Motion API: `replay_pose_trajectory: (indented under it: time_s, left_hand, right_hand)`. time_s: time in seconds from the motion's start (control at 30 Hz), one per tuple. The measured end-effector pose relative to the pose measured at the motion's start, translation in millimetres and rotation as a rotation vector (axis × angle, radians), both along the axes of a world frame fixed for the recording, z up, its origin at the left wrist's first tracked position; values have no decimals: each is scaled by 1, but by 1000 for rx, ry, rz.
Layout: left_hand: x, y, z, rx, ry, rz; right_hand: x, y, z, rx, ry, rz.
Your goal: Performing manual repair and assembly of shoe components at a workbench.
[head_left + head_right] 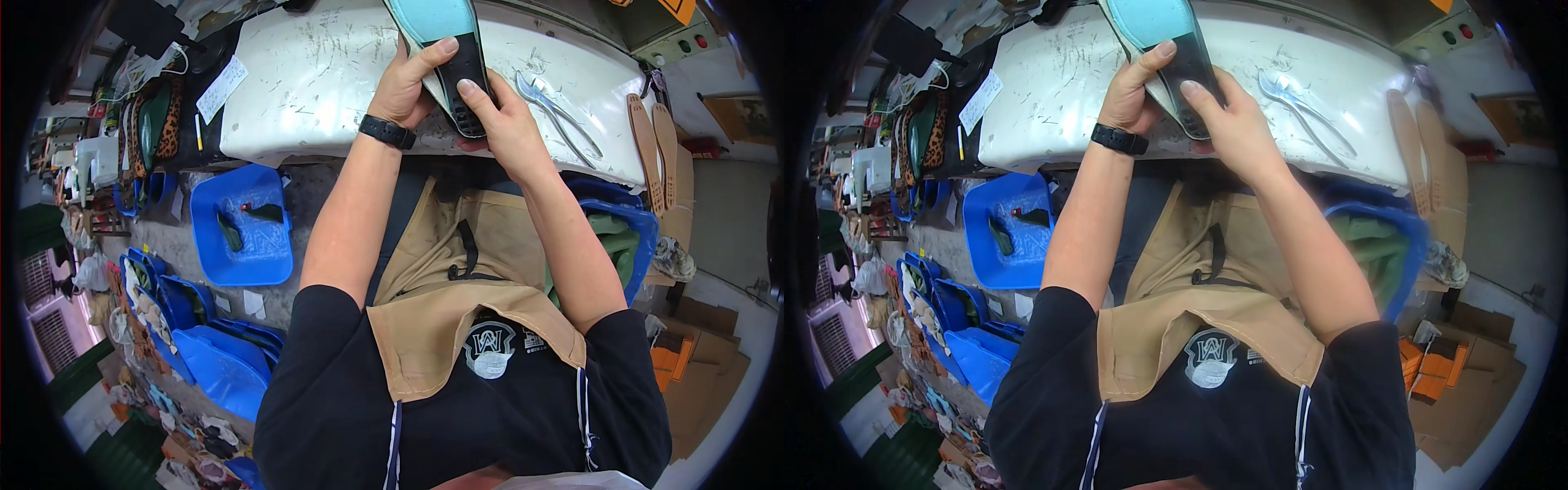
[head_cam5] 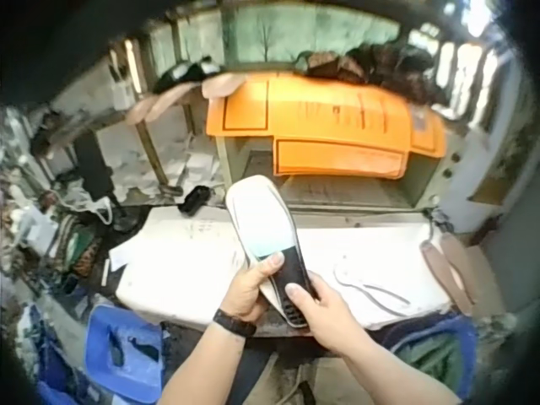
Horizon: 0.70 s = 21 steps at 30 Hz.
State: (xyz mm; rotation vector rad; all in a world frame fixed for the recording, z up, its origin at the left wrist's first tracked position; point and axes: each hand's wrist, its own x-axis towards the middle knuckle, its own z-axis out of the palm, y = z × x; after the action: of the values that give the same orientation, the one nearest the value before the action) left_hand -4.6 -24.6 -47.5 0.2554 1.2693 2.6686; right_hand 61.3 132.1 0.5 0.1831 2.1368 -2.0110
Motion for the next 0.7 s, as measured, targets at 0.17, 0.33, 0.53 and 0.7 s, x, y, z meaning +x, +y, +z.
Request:
replay_pose_trajectory:
  time_s: [0.17, 0.33, 0.53, 0.7]
  left_hand:
    - [1, 6, -3, -4, -8, 11]
    - [-9, 9, 0, -5, 10, 42]
    - [-16, 9, 1, -15, 16, 64]
    - [-13, 12, 3, -31, 22, 83]
  right_hand:
    - [2, 2, 3, -1, -10, -28]
    - [14, 14, -17, -20, 63, 62]
    - [24, 6, -58, 545, 543, -102]
    - [19, -5, -58, 585, 564, -240]
